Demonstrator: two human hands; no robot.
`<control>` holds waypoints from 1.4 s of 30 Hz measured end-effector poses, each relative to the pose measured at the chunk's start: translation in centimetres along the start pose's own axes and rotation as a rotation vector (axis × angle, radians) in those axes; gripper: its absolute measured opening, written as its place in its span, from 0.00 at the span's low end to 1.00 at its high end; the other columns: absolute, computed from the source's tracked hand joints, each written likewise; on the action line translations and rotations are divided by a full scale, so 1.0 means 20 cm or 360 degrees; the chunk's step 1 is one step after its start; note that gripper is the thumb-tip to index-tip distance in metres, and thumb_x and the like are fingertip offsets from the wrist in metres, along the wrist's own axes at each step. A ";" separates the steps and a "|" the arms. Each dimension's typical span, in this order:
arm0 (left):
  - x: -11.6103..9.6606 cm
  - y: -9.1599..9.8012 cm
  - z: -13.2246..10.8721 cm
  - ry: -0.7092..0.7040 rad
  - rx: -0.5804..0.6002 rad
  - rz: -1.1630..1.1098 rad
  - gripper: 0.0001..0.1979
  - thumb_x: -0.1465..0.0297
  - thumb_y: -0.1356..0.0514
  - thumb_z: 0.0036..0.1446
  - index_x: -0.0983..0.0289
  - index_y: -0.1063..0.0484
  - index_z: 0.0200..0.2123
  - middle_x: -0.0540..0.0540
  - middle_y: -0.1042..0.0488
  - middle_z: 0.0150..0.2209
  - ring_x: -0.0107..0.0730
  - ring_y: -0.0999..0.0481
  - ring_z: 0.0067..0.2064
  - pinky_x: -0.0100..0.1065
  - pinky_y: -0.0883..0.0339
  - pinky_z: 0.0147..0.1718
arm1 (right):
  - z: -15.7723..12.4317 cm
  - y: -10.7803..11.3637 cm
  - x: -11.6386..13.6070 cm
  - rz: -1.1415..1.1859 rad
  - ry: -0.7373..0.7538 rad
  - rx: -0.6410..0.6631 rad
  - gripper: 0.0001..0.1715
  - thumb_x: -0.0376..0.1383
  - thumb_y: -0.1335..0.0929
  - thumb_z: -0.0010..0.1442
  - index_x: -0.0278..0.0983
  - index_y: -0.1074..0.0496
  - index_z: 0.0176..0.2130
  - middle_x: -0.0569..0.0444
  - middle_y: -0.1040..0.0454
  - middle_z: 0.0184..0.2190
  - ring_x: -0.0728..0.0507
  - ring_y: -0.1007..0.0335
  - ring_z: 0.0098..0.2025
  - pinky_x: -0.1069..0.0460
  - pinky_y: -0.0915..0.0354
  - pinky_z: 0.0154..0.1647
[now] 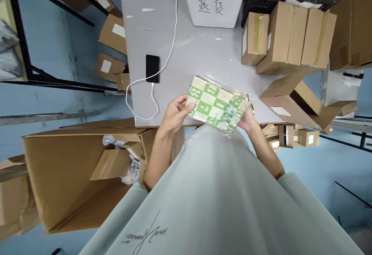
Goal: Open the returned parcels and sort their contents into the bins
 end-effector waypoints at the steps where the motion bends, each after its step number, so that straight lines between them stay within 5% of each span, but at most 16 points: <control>1: 0.02 0.01 0.00 -0.0002 -0.0042 -0.0016 0.34 0.44 0.17 0.51 0.61 0.16 0.49 0.61 0.10 0.44 0.46 0.10 0.44 0.39 0.16 0.44 | 0.00 0.02 0.01 0.0058 -0.0051 0.0029 0.50 0.80 0.29 0.60 0.46 0.16 0.57 0.46 0.12 0.49 0.24 0.17 0.62 0.30 0.17 0.61; 4: 0.06 0.03 0.00 0.0021 -0.0136 -0.0070 0.35 0.44 0.16 0.49 0.61 0.18 0.50 0.60 0.10 0.44 0.46 0.09 0.45 0.39 0.17 0.45 | -0.03 0.05 0.04 0.0085 -0.0004 0.0017 0.53 0.80 0.28 0.59 0.44 0.19 0.60 0.45 0.13 0.55 0.26 0.19 0.67 0.33 0.19 0.65; 9: 0.09 0.01 -0.02 0.0127 -0.0152 -0.0093 0.35 0.44 0.16 0.48 0.60 0.20 0.49 0.59 0.10 0.44 0.46 0.09 0.46 0.40 0.15 0.46 | -0.05 -0.01 0.05 -0.0039 0.0234 -0.0165 0.42 0.66 0.16 0.56 0.46 0.20 0.58 0.47 0.14 0.61 0.31 0.24 0.72 0.37 0.27 0.75; 13: 0.04 0.02 -0.02 0.0157 -0.0041 -0.0064 0.34 0.46 0.16 0.49 0.59 0.19 0.50 0.60 0.10 0.49 0.48 0.09 0.52 0.41 0.15 0.50 | -0.07 -0.04 0.07 -0.0053 0.0296 -0.0164 0.37 0.63 0.17 0.59 0.46 0.19 0.56 0.48 0.14 0.59 0.31 0.24 0.71 0.36 0.29 0.77; 17: -0.06 0.04 0.05 0.0022 0.0032 0.0007 0.44 0.44 0.15 0.46 0.58 0.20 0.61 0.63 0.12 0.56 0.53 0.11 0.59 0.42 0.15 0.55 | -0.13 -0.05 0.12 -0.0117 0.0294 -0.0100 0.34 0.62 0.16 0.59 0.46 0.19 0.53 0.48 0.14 0.56 0.30 0.22 0.67 0.35 0.28 0.76; 20: -0.14 0.03 0.11 0.0015 0.0086 0.0045 0.51 0.43 0.15 0.43 0.59 0.22 0.66 0.65 0.11 0.52 0.56 0.10 0.55 0.46 0.13 0.52 | -0.17 -0.08 0.12 -0.0154 0.0280 -0.0014 0.34 0.62 0.16 0.60 0.46 0.20 0.53 0.49 0.15 0.54 0.31 0.20 0.65 0.35 0.27 0.74; 24: -0.17 -0.01 0.14 0.0131 0.0131 0.0140 0.43 0.45 0.14 0.43 0.63 0.16 0.57 0.62 0.11 0.43 0.54 0.09 0.44 0.46 0.13 0.44 | -0.18 -0.07 0.12 -0.0195 0.0200 0.0142 0.36 0.64 0.18 0.61 0.46 0.20 0.55 0.48 0.16 0.55 0.32 0.20 0.63 0.35 0.24 0.71; 30: -0.14 -0.04 0.08 0.0045 -0.0036 0.0210 0.35 0.49 0.14 0.44 0.61 0.13 0.50 0.60 0.11 0.43 0.50 0.10 0.44 0.45 0.13 0.44 | -0.19 0.01 0.30 -0.0771 0.0636 -0.0194 0.37 0.59 0.17 0.65 0.52 0.22 0.67 0.47 0.21 0.67 0.28 0.30 0.75 0.31 0.30 0.77; 34: -0.15 -0.05 0.03 0.0007 -0.0080 0.0284 0.35 0.47 0.14 0.45 0.60 0.13 0.50 0.58 0.11 0.43 0.49 0.10 0.44 0.45 0.14 0.44 | -0.16 -0.04 0.39 -0.1217 0.0879 -0.0028 0.22 0.55 0.25 0.77 0.53 0.18 0.63 0.46 0.20 0.61 0.28 0.26 0.68 0.30 0.29 0.73; 42: -0.18 -0.09 -0.01 -0.0012 -0.0018 0.0357 0.35 0.44 0.16 0.47 0.59 0.12 0.52 0.57 0.11 0.43 0.52 0.10 0.48 0.46 0.14 0.47 | -0.10 -0.10 0.38 -0.1645 0.0998 0.0114 0.18 0.48 0.32 0.84 0.49 0.20 0.64 0.47 0.23 0.52 0.33 0.27 0.57 0.38 0.26 0.62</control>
Point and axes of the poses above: each hand's wrist, its own z-axis towards the middle knuckle, its own y-axis out of the back of the hand, x = y × z, the point moved 2 cm from there along z, towards the middle knuckle
